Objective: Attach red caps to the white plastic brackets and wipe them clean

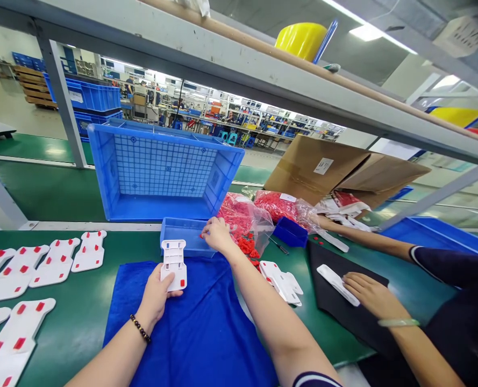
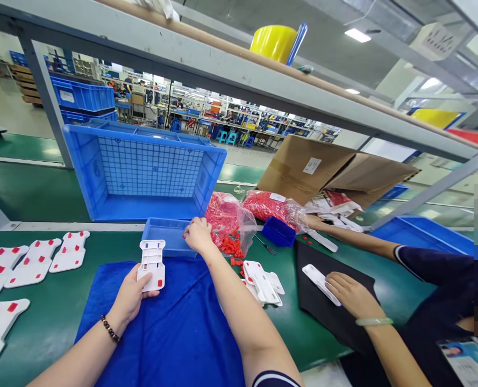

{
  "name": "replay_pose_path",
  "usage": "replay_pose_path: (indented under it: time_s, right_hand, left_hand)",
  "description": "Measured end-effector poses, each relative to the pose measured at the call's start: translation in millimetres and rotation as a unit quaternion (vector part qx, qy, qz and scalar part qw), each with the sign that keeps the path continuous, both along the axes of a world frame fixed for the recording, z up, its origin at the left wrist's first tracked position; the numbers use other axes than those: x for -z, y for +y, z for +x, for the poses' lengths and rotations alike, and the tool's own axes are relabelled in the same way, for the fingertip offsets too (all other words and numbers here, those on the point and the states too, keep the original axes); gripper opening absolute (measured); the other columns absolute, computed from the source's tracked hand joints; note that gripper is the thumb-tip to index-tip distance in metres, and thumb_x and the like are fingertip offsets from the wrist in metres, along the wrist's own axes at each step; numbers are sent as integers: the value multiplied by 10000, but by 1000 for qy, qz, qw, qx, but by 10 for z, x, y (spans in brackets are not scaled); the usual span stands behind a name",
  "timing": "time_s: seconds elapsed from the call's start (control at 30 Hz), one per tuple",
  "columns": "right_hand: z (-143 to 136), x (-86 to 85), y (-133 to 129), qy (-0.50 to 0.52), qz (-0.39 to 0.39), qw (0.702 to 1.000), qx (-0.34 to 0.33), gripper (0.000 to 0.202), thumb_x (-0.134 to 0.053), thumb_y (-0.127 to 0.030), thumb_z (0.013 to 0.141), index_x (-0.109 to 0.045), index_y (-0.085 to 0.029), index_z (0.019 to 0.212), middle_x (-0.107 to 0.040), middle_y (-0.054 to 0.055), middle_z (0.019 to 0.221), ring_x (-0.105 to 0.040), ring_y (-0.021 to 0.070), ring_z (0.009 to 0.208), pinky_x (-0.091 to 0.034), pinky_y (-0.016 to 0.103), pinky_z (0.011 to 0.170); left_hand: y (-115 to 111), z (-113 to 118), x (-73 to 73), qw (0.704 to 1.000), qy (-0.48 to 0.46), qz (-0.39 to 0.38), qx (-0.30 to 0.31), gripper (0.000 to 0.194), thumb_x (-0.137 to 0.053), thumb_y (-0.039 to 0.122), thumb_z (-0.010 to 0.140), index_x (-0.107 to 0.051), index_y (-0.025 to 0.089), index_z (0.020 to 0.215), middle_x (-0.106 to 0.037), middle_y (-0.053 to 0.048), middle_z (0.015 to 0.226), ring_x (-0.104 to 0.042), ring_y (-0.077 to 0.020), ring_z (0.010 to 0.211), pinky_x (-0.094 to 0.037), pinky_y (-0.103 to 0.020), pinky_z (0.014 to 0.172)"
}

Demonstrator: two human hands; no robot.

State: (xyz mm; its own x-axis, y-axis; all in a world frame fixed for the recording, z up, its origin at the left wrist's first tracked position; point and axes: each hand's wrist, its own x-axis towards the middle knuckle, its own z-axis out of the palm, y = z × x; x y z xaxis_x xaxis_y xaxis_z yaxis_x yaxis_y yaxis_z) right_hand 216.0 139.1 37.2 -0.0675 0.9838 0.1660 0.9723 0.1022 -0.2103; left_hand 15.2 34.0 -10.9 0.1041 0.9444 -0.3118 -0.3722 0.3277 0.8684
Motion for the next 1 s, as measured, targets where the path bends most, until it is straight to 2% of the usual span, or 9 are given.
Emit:
replay_pose_path:
  time_s: [0.1, 0.27, 0.4, 0.5, 0.6, 0.73, 0.83, 1.0]
  right_hand:
    - [49, -25, -58, 59, 45, 997, -3, 118, -586, -283, 764, -695, -240, 751, -494, 63, 1096, -349, 253, 1035, -306, 383, 805]
    - [124, 85, -132, 97, 58, 993, 30, 90, -607, -243, 733, -690, -226, 701, -480, 72, 1141, -324, 273, 1088, -304, 404, 837]
    - [156, 191, -285, 197, 132, 969, 71, 118, -582, -258, 733, -687, -221, 696, -543, 72, 956, -413, 243, 968, -327, 389, 829]
    - [83, 277, -522, 353, 133, 925, 49, 144, -562, -281, 739, -667, -195, 692, -550, 45, 760, -482, 188, 792, -377, 333, 766]
    - [-91, 364, -821, 522, 75, 850, 5, 150, -571, -312, 736, -639, -184, 699, -557, 19, 694, -493, 147, 671, -400, 279, 672]
    - [-319, 434, -1079, 636, -14, 772, -8, 149, -614, -321, 696, -615, -177, 657, -566, 3, 659, -483, 131, 641, -398, 258, 646]
    - [-384, 457, -1108, 664, -45, 747, -9, 152, -635, -321, 671, -611, -175, 635, -569, -7, 636, -480, 127, 631, -394, 257, 650]
    - [-383, 481, -1074, 678, -60, 733, -4, 130, -637, -296, 662, -607, -175, 623, -567, -19, 621, -475, 117, 610, -380, 252, 646]
  left_hand:
    - [1, 8, 3, 1000, 1, -2, -1, 322, -591, 127, 720, -516, 177, 1030, -648, -78, 960, -651, -184, 682, -551, -288, 451]
    - [2, 7, 21, 1000, -9, 6, 5, 330, -622, 149, 704, -527, 170, 1020, -654, -86, 952, -660, -198, 688, -553, -292, 456]
    - [-7, 17, 2, 1000, 4, 13, 6, 328, -619, 166, 710, -517, 171, 1022, -649, -90, 961, -660, -204, 705, -558, -302, 471]
    - [-23, 39, -19, 999, 24, 22, 2, 311, -616, 185, 717, -511, 173, 1010, -636, -91, 988, -654, -208, 736, -566, -320, 504]
    - [-50, 65, -11, 998, 52, 42, 18, 326, -626, 219, 716, -508, 186, 1018, -622, -88, 1021, -644, -213, 775, -568, -327, 533]
    - [-92, 92, 12, 995, 72, 63, 30, 318, -651, 276, 694, -536, 191, 979, -638, -65, 948, -629, -208, 782, -557, -303, 542]
    - [-107, 101, 5, 993, 89, 74, 30, 314, -647, 303, 694, -540, 191, 967, -637, -52, 910, -620, -203, 773, -552, -299, 548]
    - [-111, 114, -14, 985, 135, 97, 54, 308, -600, 352, 730, -525, 192, 983, -614, -42, 913, -615, -198, 768, -560, -329, 588]
